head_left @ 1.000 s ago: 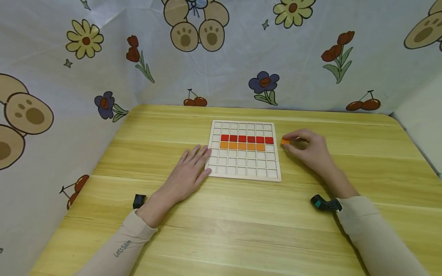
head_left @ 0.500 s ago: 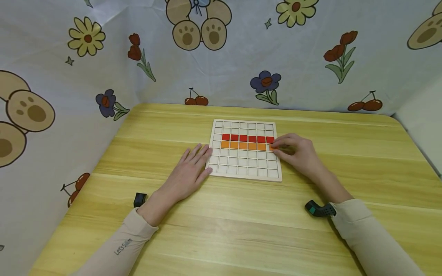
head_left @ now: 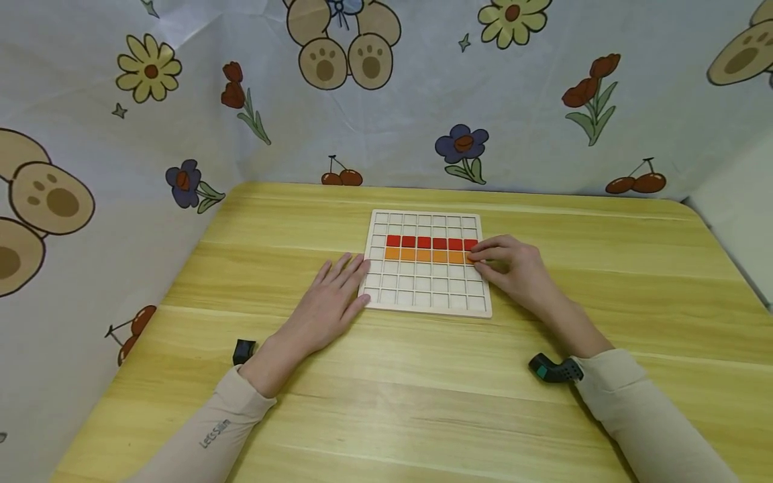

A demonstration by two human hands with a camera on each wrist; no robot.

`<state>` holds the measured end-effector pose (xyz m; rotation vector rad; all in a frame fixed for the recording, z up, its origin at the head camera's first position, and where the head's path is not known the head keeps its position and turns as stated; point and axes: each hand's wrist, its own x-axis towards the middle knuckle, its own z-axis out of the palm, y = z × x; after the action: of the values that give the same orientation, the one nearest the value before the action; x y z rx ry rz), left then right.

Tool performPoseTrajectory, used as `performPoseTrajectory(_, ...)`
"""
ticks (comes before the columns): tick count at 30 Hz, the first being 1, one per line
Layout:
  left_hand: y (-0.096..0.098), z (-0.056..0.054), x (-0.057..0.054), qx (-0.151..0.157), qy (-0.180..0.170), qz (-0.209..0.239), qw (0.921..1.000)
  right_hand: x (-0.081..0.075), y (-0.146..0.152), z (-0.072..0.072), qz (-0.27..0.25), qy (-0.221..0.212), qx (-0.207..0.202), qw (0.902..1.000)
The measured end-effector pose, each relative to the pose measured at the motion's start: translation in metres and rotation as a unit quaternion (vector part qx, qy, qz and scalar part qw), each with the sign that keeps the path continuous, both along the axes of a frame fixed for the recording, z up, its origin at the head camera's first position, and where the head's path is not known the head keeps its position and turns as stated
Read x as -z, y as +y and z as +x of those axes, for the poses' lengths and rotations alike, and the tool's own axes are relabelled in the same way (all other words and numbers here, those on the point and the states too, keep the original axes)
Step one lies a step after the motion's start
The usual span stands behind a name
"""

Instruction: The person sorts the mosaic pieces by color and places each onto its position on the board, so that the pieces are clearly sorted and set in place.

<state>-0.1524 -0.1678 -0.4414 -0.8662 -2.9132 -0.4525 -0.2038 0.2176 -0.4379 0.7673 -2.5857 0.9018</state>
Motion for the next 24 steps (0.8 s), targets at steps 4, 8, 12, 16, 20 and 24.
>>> performPoseTrajectory(4,0.000,0.000,0.002,-0.001,0.001,0.002,1.0000,0.002,0.000,0.002,-0.005,0.010,0.005,0.9999)
performPoseTrajectory(8,0.000,-0.001,0.002,-0.001,-0.001,0.002,1.0000,0.005,0.003,0.003,-0.015,0.020,0.019,0.9995)
performPoseTrajectory(12,0.001,-0.001,0.002,0.001,-0.001,0.003,1.0000,0.006,0.009,0.008,-0.025,0.027,0.040,0.9985)
performPoseTrajectory(16,0.001,0.000,0.001,0.002,-0.001,0.005,1.0000,0.007,0.017,0.017,-0.030,0.022,0.064,0.9973)
performPoseTrajectory(20,0.001,0.001,-0.001,-0.002,-0.005,0.007,1.0000,0.008,0.025,0.028,-0.028,0.017,0.081,0.9962)
performPoseTrajectory(24,0.000,0.002,-0.001,-0.003,-0.010,0.003,0.9999,0.009,0.030,0.036,-0.027,0.005,0.094,0.9952)
